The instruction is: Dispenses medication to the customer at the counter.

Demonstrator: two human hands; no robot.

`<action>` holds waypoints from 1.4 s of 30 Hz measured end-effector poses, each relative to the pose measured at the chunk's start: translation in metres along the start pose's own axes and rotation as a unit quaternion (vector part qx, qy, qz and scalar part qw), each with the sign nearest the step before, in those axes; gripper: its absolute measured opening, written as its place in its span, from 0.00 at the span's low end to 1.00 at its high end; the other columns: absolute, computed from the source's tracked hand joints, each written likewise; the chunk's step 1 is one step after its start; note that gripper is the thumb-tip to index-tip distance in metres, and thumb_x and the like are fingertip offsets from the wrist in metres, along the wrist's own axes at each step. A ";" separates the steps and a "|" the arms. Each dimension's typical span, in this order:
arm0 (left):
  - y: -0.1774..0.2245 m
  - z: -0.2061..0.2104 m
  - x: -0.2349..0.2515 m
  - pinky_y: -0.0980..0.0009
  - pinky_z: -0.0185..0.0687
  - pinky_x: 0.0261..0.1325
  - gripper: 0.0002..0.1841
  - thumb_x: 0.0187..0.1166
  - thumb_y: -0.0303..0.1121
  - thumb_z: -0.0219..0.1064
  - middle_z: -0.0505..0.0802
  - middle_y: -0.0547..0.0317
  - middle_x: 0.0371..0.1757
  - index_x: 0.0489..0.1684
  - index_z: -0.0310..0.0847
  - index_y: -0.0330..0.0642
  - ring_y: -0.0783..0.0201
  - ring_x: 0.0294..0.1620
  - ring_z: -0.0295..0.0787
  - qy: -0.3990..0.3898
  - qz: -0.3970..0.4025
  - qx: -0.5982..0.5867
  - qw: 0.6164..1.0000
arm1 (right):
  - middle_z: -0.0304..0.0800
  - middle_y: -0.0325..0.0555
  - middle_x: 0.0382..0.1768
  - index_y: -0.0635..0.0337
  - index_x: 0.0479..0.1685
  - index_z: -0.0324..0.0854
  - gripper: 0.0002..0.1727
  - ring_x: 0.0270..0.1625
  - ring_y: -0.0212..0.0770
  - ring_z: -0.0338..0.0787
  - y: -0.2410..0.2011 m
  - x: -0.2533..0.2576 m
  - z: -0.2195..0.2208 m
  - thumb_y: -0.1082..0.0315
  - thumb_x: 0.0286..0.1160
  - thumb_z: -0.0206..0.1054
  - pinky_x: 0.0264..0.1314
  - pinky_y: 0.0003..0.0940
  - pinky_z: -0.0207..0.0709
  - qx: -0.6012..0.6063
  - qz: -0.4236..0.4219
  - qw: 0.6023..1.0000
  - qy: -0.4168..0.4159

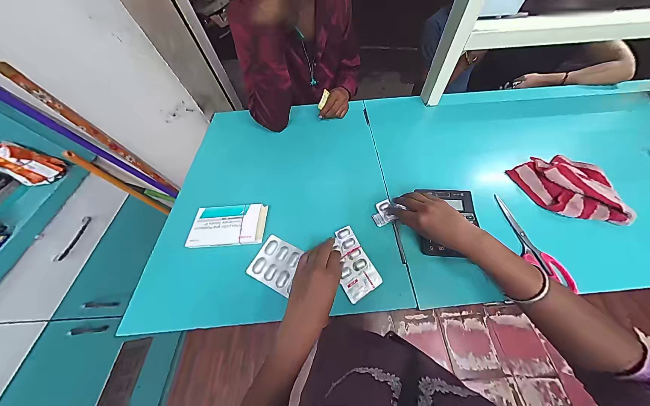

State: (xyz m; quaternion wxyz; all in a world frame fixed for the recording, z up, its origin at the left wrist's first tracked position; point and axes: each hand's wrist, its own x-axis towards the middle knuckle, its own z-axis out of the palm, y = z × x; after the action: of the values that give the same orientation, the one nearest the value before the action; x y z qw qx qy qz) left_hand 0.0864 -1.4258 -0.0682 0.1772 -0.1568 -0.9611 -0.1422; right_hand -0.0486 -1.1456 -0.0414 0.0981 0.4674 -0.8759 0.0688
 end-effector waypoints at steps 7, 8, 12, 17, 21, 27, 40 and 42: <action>0.020 0.015 -0.017 0.36 0.72 0.76 0.41 0.66 0.69 0.68 0.83 0.46 0.79 0.71 0.85 0.46 0.37 0.79 0.77 -0.021 0.027 -0.061 0.998 | 0.94 0.56 0.50 0.56 0.59 0.91 0.15 0.56 0.59 0.92 0.013 0.071 0.023 0.71 0.85 0.60 0.57 0.56 0.83 0.068 0.005 0.996 -0.053; 0.020 0.017 -0.018 0.36 0.71 0.76 0.40 0.66 0.69 0.68 0.83 0.47 0.79 0.71 0.85 0.47 0.38 0.80 0.76 -0.030 0.030 -0.062 0.997 | 0.94 0.57 0.51 0.56 0.61 0.90 0.15 0.58 0.60 0.92 0.013 0.088 0.028 0.69 0.86 0.61 0.59 0.57 0.81 0.065 0.015 0.996 -0.062; 0.014 0.021 -0.023 0.37 0.70 0.77 0.34 0.72 0.63 0.66 0.83 0.51 0.79 0.69 0.87 0.47 0.40 0.81 0.76 -0.037 0.028 -0.072 0.996 | 0.88 0.62 0.61 0.55 0.73 0.83 0.24 0.67 0.62 0.85 0.004 0.124 0.022 0.55 0.82 0.69 0.67 0.62 0.73 0.053 0.097 0.989 -0.102; -0.004 0.021 -0.035 0.36 0.66 0.79 0.31 0.75 0.60 0.65 0.83 0.51 0.79 0.69 0.86 0.47 0.41 0.83 0.73 -0.022 0.034 -0.099 0.994 | 0.77 0.68 0.76 0.56 0.81 0.75 0.37 0.80 0.69 0.74 -0.033 0.041 -0.025 0.47 0.76 0.73 0.79 0.72 0.62 0.092 0.321 0.942 -0.011; -0.015 0.024 -0.041 0.36 0.62 0.82 0.30 0.78 0.58 0.64 0.83 0.50 0.79 0.70 0.84 0.48 0.42 0.84 0.71 -0.003 0.040 -0.117 0.992 | 0.68 0.72 0.82 0.60 0.83 0.72 0.46 0.80 0.76 0.71 -0.048 -0.062 -0.014 0.40 0.68 0.75 0.76 0.74 0.65 0.097 0.449 0.883 0.097; -0.014 0.028 -0.040 0.34 0.57 0.82 0.31 0.79 0.61 0.61 0.82 0.46 0.79 0.70 0.84 0.49 0.34 0.85 0.67 0.012 0.051 -0.108 0.993 | 0.71 0.75 0.79 0.74 0.74 0.73 0.46 0.79 0.73 0.74 -0.071 -0.141 0.018 0.35 0.78 0.58 0.79 0.65 0.68 0.074 0.477 0.854 0.195; -0.014 0.030 -0.041 0.39 0.56 0.84 0.32 0.79 0.64 0.59 0.80 0.44 0.80 0.70 0.83 0.50 0.35 0.86 0.64 0.025 0.035 -0.090 0.995 | 0.70 0.73 0.80 0.61 0.67 0.84 0.44 0.83 0.81 0.64 -0.064 -0.125 0.018 0.28 0.77 0.50 0.80 0.78 0.55 -0.043 0.484 0.849 0.208; -0.014 0.030 -0.041 0.40 0.55 0.85 0.32 0.79 0.64 0.59 0.80 0.44 0.80 0.70 0.82 0.50 0.37 0.87 0.64 0.026 0.036 -0.088 0.995 | 0.70 0.71 0.81 0.58 0.69 0.85 0.44 0.84 0.81 0.63 -0.063 -0.126 0.018 0.27 0.76 0.50 0.81 0.79 0.52 -0.034 0.487 0.854 0.179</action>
State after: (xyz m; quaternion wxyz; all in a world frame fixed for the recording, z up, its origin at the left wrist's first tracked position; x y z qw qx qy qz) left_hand 0.1094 -1.4397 -0.1140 0.1931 -0.2029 -0.9335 -0.2239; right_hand 0.0702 -1.0827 -0.0869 0.2231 -0.0426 -0.9606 0.1600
